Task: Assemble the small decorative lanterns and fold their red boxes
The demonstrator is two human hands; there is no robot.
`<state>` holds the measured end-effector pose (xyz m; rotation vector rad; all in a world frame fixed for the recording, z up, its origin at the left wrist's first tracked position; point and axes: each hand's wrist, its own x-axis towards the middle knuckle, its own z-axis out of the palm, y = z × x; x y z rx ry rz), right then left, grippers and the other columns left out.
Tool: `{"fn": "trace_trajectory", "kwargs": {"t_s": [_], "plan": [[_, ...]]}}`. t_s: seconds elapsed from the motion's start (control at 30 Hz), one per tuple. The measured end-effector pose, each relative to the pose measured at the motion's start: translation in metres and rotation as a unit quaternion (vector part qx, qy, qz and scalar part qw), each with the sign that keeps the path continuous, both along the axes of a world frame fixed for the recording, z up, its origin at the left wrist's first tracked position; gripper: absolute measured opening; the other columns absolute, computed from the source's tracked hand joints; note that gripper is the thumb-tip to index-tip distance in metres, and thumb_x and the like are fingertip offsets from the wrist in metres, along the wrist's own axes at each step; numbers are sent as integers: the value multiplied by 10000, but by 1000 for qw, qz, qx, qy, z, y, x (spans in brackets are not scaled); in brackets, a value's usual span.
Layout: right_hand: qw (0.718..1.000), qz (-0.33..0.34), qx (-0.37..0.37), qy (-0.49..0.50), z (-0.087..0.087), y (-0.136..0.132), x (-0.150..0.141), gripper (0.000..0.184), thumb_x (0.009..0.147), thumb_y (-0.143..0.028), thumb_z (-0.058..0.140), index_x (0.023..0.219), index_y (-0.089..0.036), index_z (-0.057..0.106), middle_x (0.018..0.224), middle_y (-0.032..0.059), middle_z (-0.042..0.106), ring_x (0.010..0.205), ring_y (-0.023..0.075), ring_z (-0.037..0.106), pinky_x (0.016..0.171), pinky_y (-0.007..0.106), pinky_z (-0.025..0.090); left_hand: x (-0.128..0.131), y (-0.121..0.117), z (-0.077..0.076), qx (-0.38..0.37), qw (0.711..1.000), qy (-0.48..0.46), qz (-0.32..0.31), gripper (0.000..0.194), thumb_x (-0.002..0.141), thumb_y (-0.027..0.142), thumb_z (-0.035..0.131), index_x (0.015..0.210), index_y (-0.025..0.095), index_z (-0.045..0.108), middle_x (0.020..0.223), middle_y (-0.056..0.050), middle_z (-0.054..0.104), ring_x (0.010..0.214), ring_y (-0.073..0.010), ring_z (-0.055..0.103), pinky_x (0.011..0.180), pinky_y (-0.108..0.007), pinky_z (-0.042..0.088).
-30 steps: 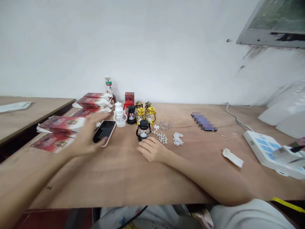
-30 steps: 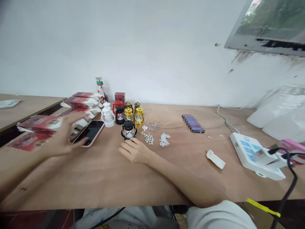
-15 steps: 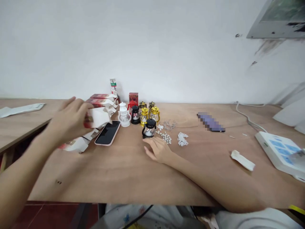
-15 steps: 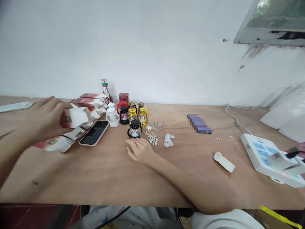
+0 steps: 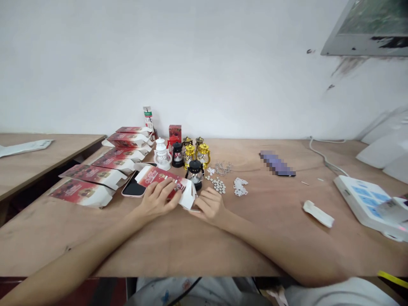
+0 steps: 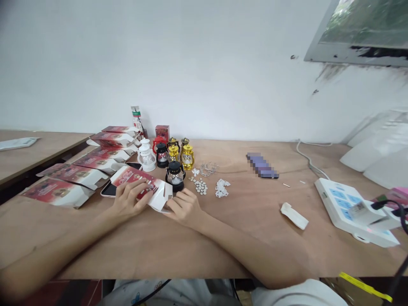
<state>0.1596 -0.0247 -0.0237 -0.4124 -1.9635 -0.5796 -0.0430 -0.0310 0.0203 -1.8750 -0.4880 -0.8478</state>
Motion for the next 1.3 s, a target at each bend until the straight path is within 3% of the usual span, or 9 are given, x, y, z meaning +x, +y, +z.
{"fn": "trace_trajectory", "kwargs": {"t_s": [0.17, 0.33, 0.47, 0.57, 0.73, 0.83, 1.0, 1.13, 1.3], "plan": [[998, -41, 37, -39, 1, 2, 3, 213, 904, -156, 482, 762, -191, 637, 514, -20, 473, 552, 122, 394, 550, 303, 267, -13, -2, -5, -55, 997, -13, -58, 347, 774, 386, 660, 1075, 324, 499, 949, -9, 672, 902, -194, 626, 831, -376, 343], [992, -45, 103, -64, 5, 6, 8, 179, 883, -125, 509, 849, -204, 667, 527, -23, 453, 563, 125, 360, 554, 297, 260, -24, 7, 11, -214, 972, -29, -89, 778, 655, 671, 652, 1287, 304, 386, 1213, -111, 603, 1104, -292, 566, 952, -463, 326], [988, -56, 116, -89, 7, 13, 14, 187, 846, -112, 563, 695, -214, 607, 650, -8, 563, 609, 114, 409, 592, 287, 305, -27, 17, 18, -351, 929, 69, -99, 700, 729, 578, 627, 1301, 240, 404, 1329, -147, 525, 1268, -319, 441, 1047, -508, 246], [990, -45, 98, -91, 8, 17, 18, 164, 839, -151, 567, 692, -216, 600, 813, 11, 622, 703, 120, 474, 666, 291, 364, -26, 22, 12, -396, 910, 92, -87, 487, 820, 345, 553, 1267, 190, 438, 1218, -131, 604, 1178, -257, 527, 1031, -442, 305], [994, 29, 56, -86, 5, 13, 19, 342, 822, -520, 524, 866, -205, 650, 1051, 108, 592, 943, 213, 498, 788, 365, 407, -21, 22, 3, -372, 923, 52, -76, 389, 811, 310, 541, 1172, 175, 483, 1075, -112, 654, 1010, -231, 602, 948, -399, 394], [990, 56, 94, -83, 4, 9, 18, 314, 804, -506, 564, 890, -220, 662, 1041, 69, 615, 952, 194, 487, 807, 350, 408, -18, 20, 0, -333, 939, 34, -82, 389, 793, 325, 558, 1137, 163, 477, 1050, -123, 658, 985, -246, 612, 888, -396, 425], [981, 73, 151, -102, 8, 6, 14, 219, 842, -367, 571, 676, -236, 630, 908, -7, 672, 954, 141, 515, 820, 312, 409, -15, 19, -4, -305, 949, -1, -84, 404, 791, 306, 539, 1159, 157, 457, 1017, -125, 655, 988, -252, 613, 836, -374, 446], [990, 10, 131, -58, 7, 4, 11, 207, 848, -317, 548, 678, -236, 633, 860, 5, 676, 962, 148, 532, 852, 324, 395, -15, 20, -8, -304, 948, -15, -98, 475, 803, 347, 545, 1221, 151, 429, 1037, -133, 647, 998, -257, 602, 853, -388, 441], [994, -81, 70, 17, 4, 0, 8, 97, 785, -356, 632, 757, -264, 642, 1122, 53, 652, 1061, 222, 498, 869, 388, 368, -21, 24, -14, -299, 950, -19, -90, 439, 832, 334, 550, 1258, 270, 467, 1164, -109, 621, 1020, -232, 584, 841, -392, 420]]}}
